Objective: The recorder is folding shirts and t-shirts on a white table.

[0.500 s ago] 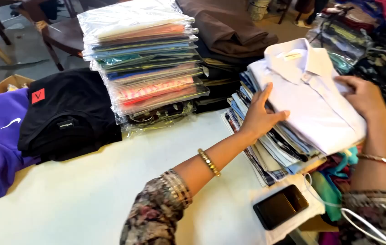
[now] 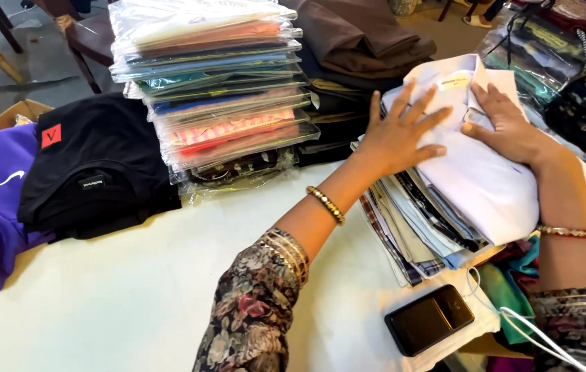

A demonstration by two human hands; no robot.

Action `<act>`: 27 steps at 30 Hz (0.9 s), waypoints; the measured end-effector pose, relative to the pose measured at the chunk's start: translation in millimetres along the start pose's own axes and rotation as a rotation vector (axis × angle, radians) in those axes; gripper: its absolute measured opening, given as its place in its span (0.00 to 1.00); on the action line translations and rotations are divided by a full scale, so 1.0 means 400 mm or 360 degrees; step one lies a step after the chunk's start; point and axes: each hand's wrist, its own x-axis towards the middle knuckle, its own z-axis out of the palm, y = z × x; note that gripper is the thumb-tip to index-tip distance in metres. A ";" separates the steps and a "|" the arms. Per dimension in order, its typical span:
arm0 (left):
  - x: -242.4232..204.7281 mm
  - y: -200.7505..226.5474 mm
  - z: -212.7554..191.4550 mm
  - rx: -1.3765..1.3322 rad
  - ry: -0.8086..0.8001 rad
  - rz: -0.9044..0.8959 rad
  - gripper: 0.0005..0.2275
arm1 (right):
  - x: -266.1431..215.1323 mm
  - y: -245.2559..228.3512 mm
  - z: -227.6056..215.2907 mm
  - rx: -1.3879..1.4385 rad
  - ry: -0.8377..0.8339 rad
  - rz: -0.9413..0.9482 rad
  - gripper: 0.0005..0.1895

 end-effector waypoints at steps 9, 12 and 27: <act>-0.134 -0.100 -0.015 -0.0090 0.0156 0.0033 0.34 | -0.073 0.507 -0.066 0.0965 0.0326 0.0045 0.35; -0.208 -0.127 -0.037 -0.0051 0.0085 0.0023 0.36 | -0.114 0.440 -0.062 0.0887 0.0261 0.0177 0.35; -0.143 -0.087 0.056 -0.0881 0.0365 -0.0256 0.34 | -0.208 -0.010 0.008 0.0246 0.0004 0.0911 0.56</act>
